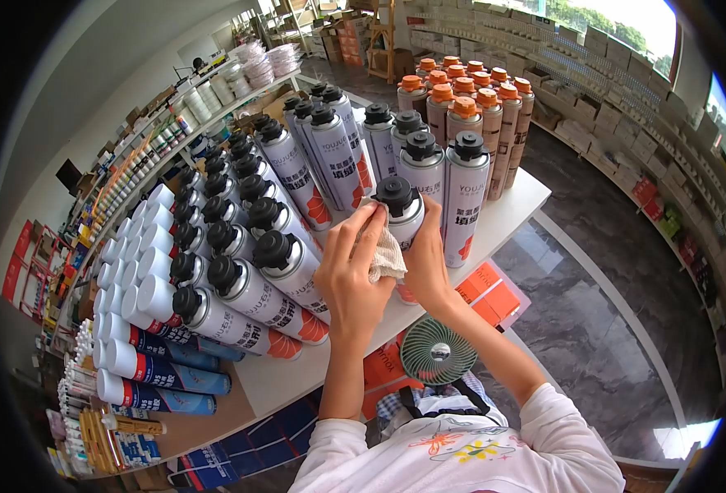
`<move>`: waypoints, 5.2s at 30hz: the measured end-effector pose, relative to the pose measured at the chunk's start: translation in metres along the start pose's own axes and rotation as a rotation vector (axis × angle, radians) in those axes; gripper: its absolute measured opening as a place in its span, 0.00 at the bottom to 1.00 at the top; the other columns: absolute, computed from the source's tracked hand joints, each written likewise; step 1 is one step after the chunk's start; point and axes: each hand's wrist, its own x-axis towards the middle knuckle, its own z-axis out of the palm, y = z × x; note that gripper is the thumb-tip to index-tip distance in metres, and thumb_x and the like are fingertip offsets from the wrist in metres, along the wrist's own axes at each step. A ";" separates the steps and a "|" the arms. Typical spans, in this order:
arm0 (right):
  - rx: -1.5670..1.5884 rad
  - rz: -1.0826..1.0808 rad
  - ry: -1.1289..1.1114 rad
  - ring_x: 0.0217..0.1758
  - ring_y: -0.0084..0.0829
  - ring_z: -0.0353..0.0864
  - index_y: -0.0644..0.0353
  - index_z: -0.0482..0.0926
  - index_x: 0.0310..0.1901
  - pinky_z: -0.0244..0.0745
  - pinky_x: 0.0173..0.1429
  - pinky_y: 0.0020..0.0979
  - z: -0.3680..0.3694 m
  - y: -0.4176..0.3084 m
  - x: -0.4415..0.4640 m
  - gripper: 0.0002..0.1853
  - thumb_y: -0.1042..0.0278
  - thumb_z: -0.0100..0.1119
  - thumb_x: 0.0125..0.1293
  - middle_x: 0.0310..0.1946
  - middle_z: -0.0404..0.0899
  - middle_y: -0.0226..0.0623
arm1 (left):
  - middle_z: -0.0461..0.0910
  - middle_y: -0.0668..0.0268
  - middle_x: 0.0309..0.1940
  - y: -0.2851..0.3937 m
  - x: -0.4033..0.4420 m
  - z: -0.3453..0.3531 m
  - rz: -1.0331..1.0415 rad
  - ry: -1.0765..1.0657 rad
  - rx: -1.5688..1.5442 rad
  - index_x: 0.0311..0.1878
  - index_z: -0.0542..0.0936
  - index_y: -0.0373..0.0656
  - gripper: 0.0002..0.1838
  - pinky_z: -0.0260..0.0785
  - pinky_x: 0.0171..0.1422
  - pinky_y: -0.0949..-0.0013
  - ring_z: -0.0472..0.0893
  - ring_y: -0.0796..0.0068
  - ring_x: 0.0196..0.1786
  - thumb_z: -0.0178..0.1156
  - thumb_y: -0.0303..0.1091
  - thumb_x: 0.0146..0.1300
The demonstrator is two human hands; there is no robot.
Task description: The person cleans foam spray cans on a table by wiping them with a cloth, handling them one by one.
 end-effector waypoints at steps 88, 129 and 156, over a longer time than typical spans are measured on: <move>-0.107 -0.237 0.122 0.58 0.60 0.70 0.71 0.56 0.66 0.71 0.61 0.50 0.006 0.009 -0.007 0.41 0.79 0.72 0.55 0.55 0.66 0.59 | 0.82 0.66 0.48 -0.009 -0.011 0.031 0.079 0.266 -0.143 0.47 0.88 0.45 0.22 0.75 0.54 0.61 0.81 0.63 0.49 0.69 0.21 0.45; -0.148 -0.031 -0.322 0.65 0.49 0.78 0.65 0.60 0.74 0.70 0.70 0.43 -0.057 -0.009 0.010 0.50 0.58 0.80 0.55 0.62 0.76 0.55 | 0.84 0.60 0.44 -0.004 -0.008 -0.019 -0.149 0.283 -0.392 0.40 0.88 0.38 0.13 0.77 0.52 0.69 0.85 0.66 0.46 0.68 0.18 0.48; 0.241 0.147 -0.620 0.66 0.36 0.77 0.66 0.60 0.75 0.71 0.71 0.40 -0.044 0.038 0.022 0.54 0.52 0.83 0.52 0.62 0.78 0.47 | 0.84 0.64 0.46 0.006 -0.004 -0.034 -0.051 0.157 -0.198 0.45 0.88 0.41 0.22 0.78 0.51 0.67 0.85 0.65 0.46 0.67 0.14 0.43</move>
